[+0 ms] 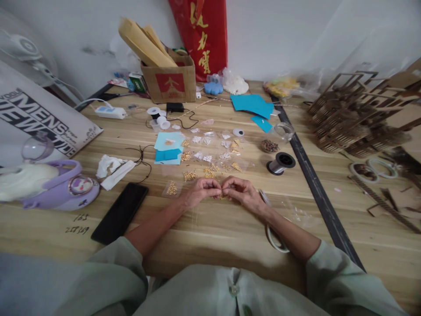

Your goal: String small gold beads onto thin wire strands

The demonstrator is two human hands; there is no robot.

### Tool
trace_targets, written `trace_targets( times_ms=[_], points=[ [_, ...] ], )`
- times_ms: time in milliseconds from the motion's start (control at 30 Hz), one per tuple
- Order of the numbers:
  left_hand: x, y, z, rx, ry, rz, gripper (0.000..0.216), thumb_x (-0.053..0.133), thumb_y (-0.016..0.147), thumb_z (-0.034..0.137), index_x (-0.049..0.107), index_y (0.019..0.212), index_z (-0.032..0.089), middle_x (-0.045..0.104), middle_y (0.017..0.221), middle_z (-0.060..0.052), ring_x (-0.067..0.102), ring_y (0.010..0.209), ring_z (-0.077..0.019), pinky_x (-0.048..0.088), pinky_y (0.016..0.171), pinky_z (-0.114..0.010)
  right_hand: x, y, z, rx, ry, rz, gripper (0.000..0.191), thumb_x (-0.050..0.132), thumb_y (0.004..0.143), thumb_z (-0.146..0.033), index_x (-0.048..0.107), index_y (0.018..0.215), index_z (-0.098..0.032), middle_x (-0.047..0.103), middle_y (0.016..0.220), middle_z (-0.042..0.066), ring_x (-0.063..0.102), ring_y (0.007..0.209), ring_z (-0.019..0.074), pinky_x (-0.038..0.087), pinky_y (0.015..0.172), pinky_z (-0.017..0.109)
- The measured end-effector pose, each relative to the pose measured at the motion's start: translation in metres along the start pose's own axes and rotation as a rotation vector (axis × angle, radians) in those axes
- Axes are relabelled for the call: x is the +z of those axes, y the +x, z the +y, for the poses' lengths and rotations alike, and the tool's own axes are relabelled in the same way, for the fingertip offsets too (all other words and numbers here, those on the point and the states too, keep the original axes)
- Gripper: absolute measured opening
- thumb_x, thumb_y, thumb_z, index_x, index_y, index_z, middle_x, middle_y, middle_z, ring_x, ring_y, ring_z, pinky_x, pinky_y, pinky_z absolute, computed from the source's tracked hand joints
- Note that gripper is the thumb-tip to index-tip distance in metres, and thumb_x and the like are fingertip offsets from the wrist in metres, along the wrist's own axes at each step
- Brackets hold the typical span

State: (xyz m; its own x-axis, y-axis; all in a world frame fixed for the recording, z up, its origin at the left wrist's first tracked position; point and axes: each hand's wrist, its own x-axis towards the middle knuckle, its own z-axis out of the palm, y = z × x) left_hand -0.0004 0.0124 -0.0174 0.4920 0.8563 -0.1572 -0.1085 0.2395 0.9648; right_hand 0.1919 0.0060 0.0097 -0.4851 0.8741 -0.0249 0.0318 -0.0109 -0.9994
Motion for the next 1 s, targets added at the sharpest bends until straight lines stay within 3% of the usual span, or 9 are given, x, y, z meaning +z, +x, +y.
trace_targets(
  times_ms=[600, 1000],
  points=[
    [0.0012, 0.0000, 0.0018, 0.000, 0.035, -0.001, 0.018, 0.073, 0.071, 0.029, 0.067, 0.077, 0.012, 0.065, 0.066, 0.000, 0.057, 0.061, -0.0087, 0.045, 0.064, -0.022, -0.0013, -0.0003, 0.0039, -0.046, -0.083, 0.001, 0.026, 0.063, 0.082, -0.043, 0.057, 0.079, -0.017, 0.050, 0.070, -0.001, 0.042, 0.059, 0.0100, 0.032, 0.053, 0.023],
    [-0.0011, 0.0022, 0.0022, -0.035, -0.043, 0.080, 0.026, 0.078, 0.064, 0.027, 0.069, 0.084, 0.012, 0.068, 0.068, -0.002, 0.061, 0.062, -0.0106, 0.048, 0.066, -0.024, -0.0010, -0.0006, 0.0016, -0.037, -0.156, 0.050, 0.032, 0.057, 0.085, -0.049, 0.051, 0.080, -0.018, 0.048, 0.070, -0.001, 0.040, 0.059, 0.0102, 0.030, 0.051, 0.023]
  ],
)
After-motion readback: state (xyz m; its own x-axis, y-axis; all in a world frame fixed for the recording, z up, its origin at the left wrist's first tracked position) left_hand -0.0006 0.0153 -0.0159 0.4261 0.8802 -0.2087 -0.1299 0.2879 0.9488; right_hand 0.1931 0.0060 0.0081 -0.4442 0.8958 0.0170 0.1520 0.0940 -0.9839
